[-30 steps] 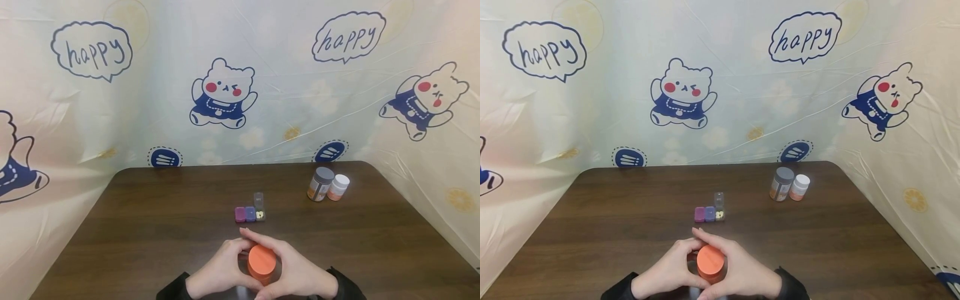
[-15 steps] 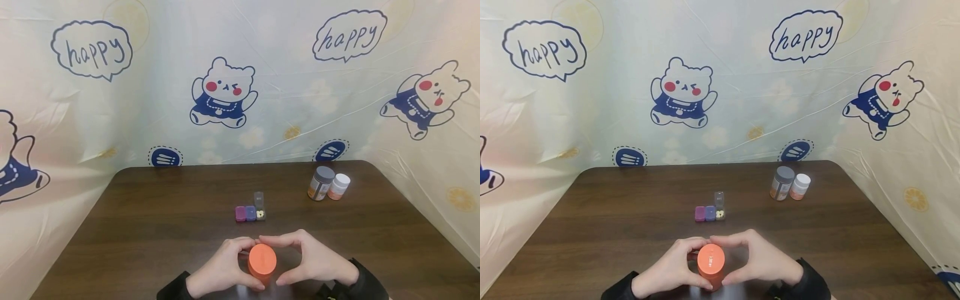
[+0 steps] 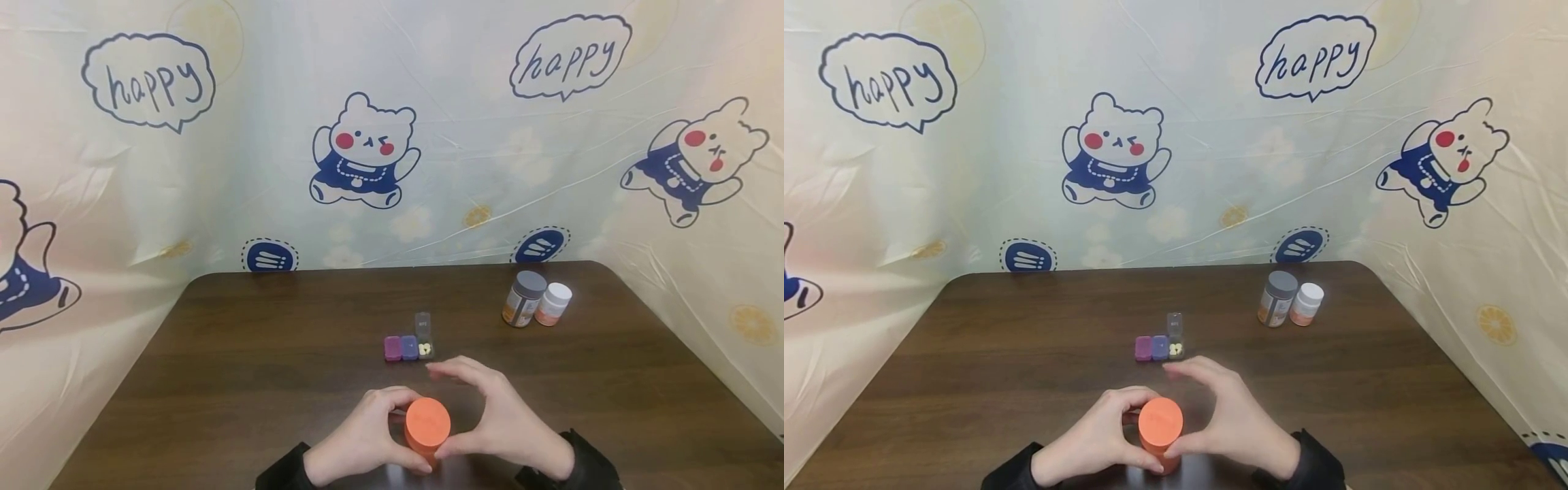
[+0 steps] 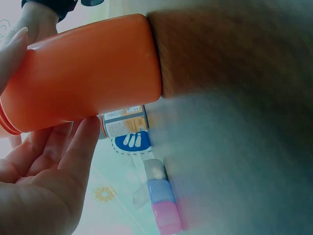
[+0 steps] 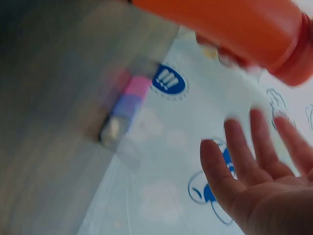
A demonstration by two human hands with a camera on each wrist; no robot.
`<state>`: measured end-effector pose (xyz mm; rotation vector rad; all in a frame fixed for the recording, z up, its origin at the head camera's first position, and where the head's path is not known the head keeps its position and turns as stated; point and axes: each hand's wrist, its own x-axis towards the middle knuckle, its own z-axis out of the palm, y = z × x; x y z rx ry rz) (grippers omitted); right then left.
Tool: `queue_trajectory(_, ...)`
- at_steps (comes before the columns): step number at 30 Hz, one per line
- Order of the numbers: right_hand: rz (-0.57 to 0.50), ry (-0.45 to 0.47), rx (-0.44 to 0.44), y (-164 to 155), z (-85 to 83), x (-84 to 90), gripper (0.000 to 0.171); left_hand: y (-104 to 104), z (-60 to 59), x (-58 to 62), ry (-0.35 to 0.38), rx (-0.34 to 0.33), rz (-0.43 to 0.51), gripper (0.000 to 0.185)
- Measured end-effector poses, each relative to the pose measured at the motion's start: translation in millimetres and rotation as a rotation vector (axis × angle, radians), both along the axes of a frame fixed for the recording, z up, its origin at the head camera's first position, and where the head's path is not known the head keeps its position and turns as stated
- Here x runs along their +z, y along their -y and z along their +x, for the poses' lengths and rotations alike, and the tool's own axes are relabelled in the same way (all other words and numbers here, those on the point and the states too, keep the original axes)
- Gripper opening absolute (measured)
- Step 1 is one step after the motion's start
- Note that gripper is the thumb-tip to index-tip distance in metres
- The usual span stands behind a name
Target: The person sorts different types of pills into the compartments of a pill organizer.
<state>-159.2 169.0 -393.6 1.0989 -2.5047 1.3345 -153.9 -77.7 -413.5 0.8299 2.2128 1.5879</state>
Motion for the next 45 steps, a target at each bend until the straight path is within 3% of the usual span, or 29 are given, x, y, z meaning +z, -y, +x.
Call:
queue_trajectory(5,0.01,0.038,-0.007,15.4,5.7,-9.1,0.102,1.1,0.1,0.0,-0.011,0.003,-0.01,0.046)
queue_trajectory(7,0.012,0.049,0.03,22.4,8.1,-10.9,0.1,1.8,-0.1,-0.8,-0.047,0.011,-0.021,0.049)
queue_trajectory(12,-0.03,0.178,0.13,34.4,14.2,-12.5,0.087,2.6,-0.4,-3.8,-0.129,0.034,-0.045,0.053)
queue_trajectory(18,-0.164,0.288,0.282,22.8,9.3,-11.0,0.088,1.8,-0.8,-2.4,-0.082,0.018,-0.03,0.055)
queue_trajectory(22,-0.158,0.307,0.332,9.1,1.4,-6.3,0.081,0.7,-0.9,-0.7,-0.024,-0.001,-0.008,0.057)
queue_trajectory(26,-0.116,0.251,0.318,-1.3,-5.1,-3.2,0.071,0.7,-0.9,1.3,0.009,-0.009,-0.003,0.057)
queue_trajectory(32,-0.132,0.223,0.201,-3.8,-7.2,-5.5,0.062,0.8,-0.8,2.0,0.017,0.003,-0.029,0.049)
queue_trajectory(40,-0.097,0.174,0.113,14.7,3.6,-15.2,0.089,1.7,-1.4,-2.3,-0.031,0.007,-0.011,0.046)
queue_trajectory(45,-0.114,0.236,0.126,29.9,8.8,-20.1,0.095,1.2,-2.1,-2.6,-0.086,0.012,-0.019,0.047)
